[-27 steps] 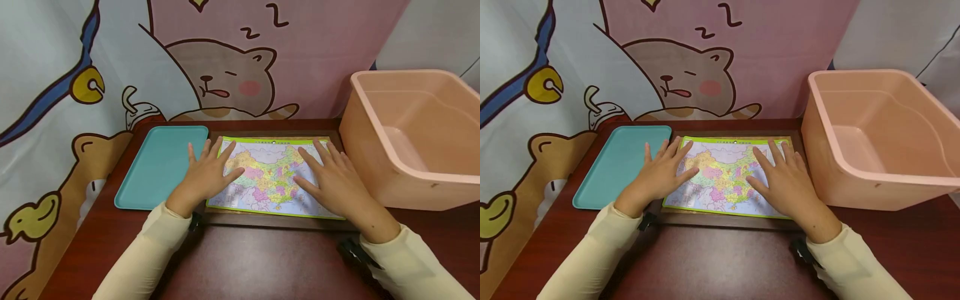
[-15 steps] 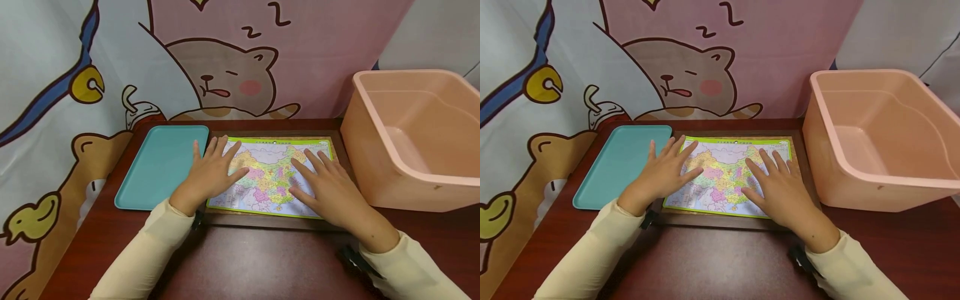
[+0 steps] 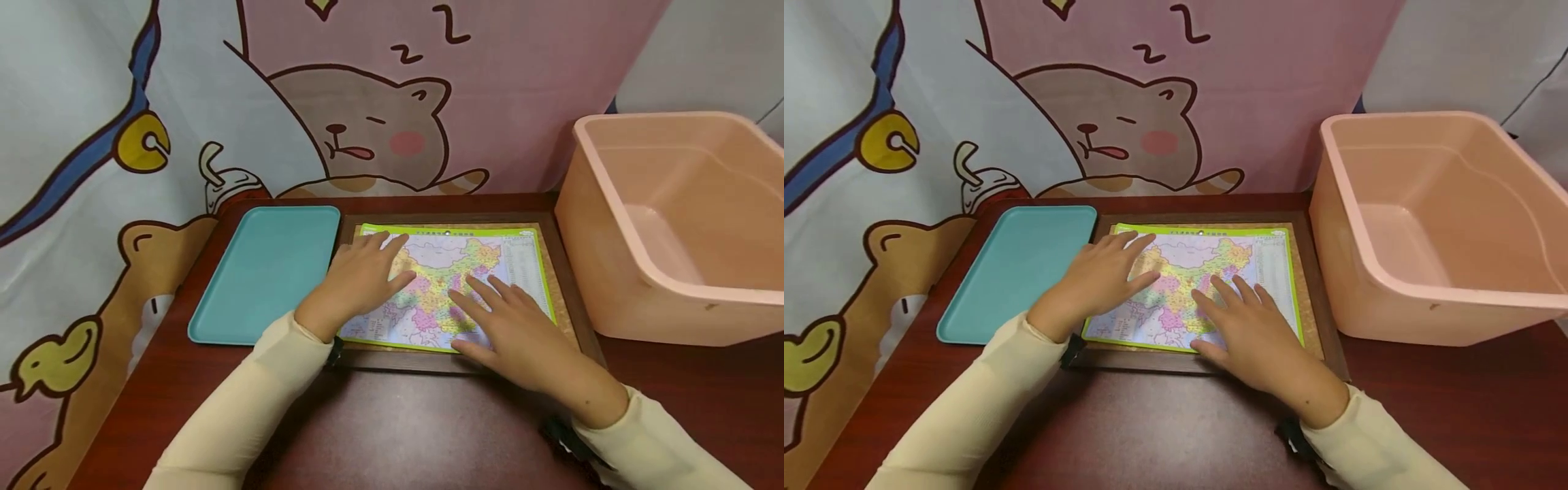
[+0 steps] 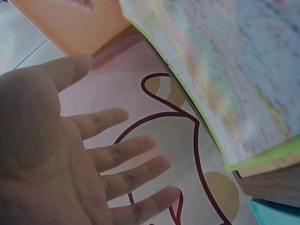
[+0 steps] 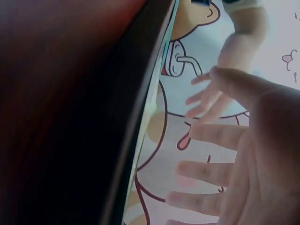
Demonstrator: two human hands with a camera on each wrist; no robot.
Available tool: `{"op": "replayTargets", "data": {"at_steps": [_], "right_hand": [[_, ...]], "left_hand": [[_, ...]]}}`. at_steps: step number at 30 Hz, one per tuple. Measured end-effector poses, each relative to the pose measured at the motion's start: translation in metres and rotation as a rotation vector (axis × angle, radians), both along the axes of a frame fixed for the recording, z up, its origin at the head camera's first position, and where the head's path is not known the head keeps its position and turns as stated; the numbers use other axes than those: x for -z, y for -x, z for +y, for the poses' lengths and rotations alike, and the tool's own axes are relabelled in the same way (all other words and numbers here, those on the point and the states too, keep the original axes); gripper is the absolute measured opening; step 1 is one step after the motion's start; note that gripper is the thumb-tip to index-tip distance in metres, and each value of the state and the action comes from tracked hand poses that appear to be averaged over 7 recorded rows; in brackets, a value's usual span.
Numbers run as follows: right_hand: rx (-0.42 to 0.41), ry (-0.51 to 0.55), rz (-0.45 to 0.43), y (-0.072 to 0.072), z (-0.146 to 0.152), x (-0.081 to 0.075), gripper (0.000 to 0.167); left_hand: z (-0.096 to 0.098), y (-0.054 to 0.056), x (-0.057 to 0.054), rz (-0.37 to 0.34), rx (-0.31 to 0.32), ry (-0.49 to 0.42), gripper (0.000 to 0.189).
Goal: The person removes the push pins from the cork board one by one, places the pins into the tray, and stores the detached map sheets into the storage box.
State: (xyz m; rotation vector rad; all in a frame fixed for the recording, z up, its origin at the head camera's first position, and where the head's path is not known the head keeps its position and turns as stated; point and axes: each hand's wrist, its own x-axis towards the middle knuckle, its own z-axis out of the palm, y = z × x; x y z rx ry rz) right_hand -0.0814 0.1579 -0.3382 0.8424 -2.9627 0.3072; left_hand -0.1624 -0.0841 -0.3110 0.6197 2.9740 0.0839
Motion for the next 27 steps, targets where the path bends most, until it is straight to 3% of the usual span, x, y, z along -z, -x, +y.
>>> {"op": "replayTargets", "data": {"at_steps": [9,18,27], "right_hand": [[-0.062,-0.008,-0.004,-0.006,-0.003,0.014,0.076],[-0.071,-0.062,-0.019,-0.008,0.005,0.019,0.086],[-0.089,-0.109,-0.063,-0.006,0.006,0.02,0.089]], "left_hand": [[0.022,0.014,-0.001,-0.019,0.034,0.074,0.06],[0.042,0.026,-0.006,-0.046,0.066,0.11,0.058],[0.053,0.043,0.003,-0.095,0.067,0.166,0.062]]}}
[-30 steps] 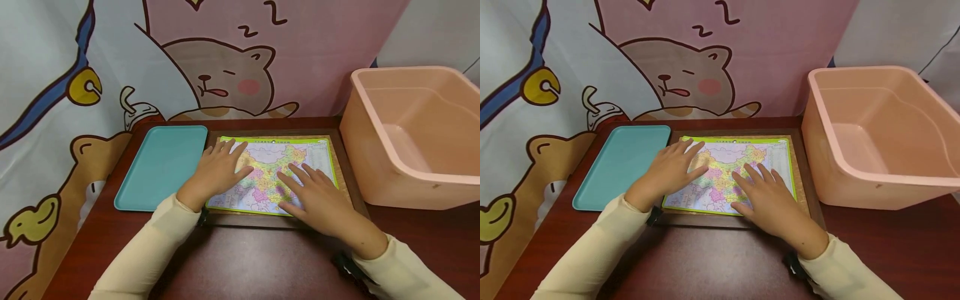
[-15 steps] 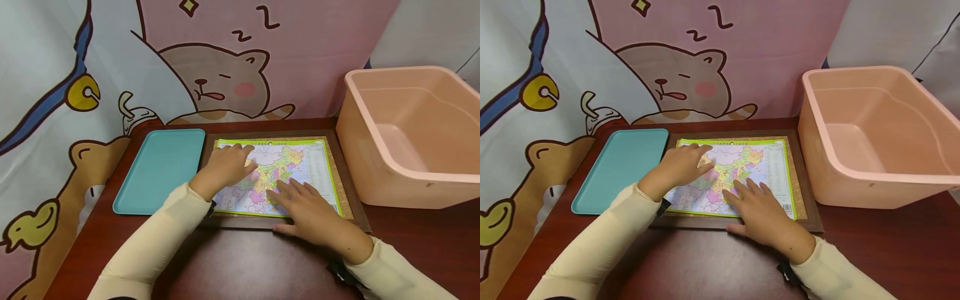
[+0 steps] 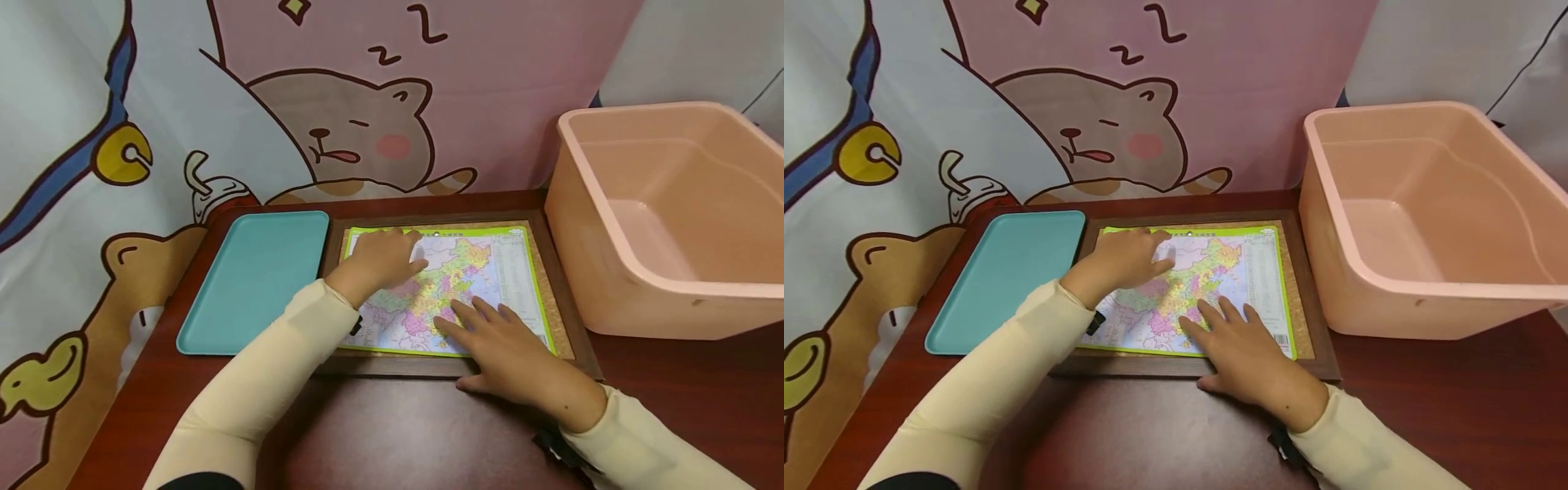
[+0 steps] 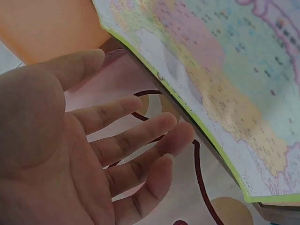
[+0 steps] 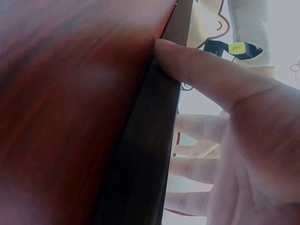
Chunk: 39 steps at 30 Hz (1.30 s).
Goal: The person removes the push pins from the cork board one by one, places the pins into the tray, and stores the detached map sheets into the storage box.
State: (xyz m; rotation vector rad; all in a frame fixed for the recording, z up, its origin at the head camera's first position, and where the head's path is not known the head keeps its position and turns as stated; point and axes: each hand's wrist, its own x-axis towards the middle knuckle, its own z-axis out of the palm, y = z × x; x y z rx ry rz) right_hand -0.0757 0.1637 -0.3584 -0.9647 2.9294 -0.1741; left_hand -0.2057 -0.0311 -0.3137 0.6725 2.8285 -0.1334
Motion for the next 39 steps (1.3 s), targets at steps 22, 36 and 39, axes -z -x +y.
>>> {"op": "replayTargets", "data": {"at_steps": [22,36,39], "right_hand": [[0.003,-0.04,-0.074,0.0,-0.003,-0.004,0.085],[0.014,-0.026,-0.083,-0.001,-0.002,-0.005,0.083],[0.017,-0.023,-0.091,-0.002,-0.002,-0.005,0.083]], "left_hand": [[0.008,0.03,0.017,-0.063,0.047,-0.167,0.051],[0.016,0.05,0.023,-0.143,0.041,-0.287,0.045],[0.019,0.053,0.025,-0.155,0.026,-0.318,0.04]]}}
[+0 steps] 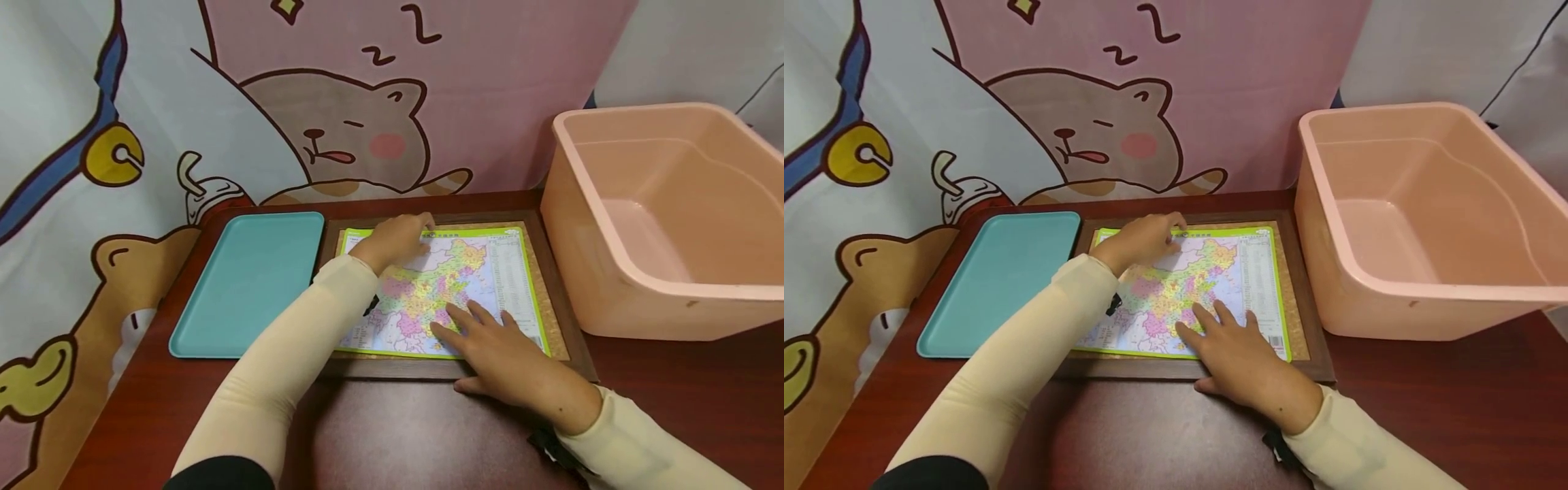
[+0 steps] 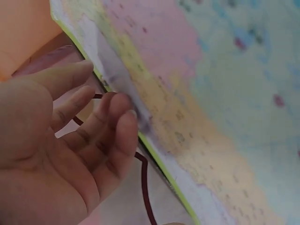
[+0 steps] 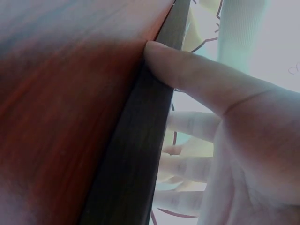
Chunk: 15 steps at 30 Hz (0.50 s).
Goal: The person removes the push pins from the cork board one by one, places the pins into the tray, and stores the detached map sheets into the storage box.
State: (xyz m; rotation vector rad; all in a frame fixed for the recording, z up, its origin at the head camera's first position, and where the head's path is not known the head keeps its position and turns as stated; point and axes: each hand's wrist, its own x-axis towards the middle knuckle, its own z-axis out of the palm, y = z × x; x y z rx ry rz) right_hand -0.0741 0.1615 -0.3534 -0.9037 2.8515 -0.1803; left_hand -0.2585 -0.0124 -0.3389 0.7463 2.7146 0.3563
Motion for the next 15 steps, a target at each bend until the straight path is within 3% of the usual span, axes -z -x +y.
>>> {"op": "replayTargets", "data": {"at_steps": [7,15], "right_hand": [[-0.001,-0.016,0.007,0.0,-0.001,0.001,0.084],[0.004,-0.003,0.005,0.0,0.0,0.002,0.084]], "left_hand": [[0.0,0.01,0.008,-0.113,-0.063,-0.118,0.031],[0.001,0.018,0.013,-0.18,-0.069,-0.184,0.025]]}}
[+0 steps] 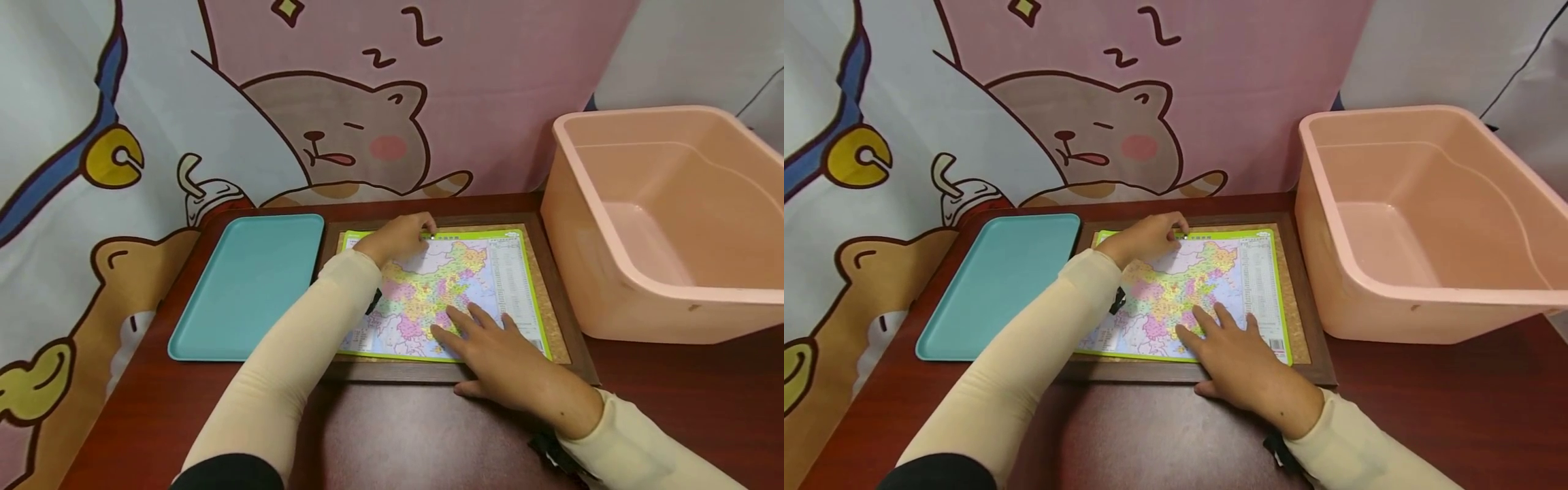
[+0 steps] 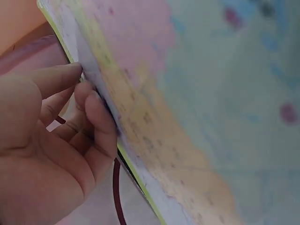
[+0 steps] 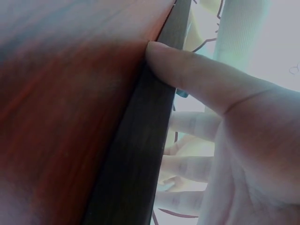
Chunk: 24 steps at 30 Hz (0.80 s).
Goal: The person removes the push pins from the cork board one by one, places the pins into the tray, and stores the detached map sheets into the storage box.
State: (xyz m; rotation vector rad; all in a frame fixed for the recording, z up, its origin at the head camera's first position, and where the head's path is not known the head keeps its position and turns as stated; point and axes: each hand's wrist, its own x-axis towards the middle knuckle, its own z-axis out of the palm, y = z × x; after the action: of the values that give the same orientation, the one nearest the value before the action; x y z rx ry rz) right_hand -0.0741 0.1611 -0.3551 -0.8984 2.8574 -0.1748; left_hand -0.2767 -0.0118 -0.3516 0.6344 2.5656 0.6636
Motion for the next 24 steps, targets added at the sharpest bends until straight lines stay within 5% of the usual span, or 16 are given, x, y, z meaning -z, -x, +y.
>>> {"op": "replayTargets", "data": {"at_steps": [11,24], "right_hand": [[-0.002,-0.005,0.009,0.001,-0.002,0.002,0.084],[0.008,0.014,-0.002,0.001,-0.001,0.004,0.084]], "left_hand": [[-0.001,0.009,0.001,-0.073,-0.023,-0.083,0.02],[0.002,0.014,0.005,-0.075,-0.034,-0.079,0.017]]}}
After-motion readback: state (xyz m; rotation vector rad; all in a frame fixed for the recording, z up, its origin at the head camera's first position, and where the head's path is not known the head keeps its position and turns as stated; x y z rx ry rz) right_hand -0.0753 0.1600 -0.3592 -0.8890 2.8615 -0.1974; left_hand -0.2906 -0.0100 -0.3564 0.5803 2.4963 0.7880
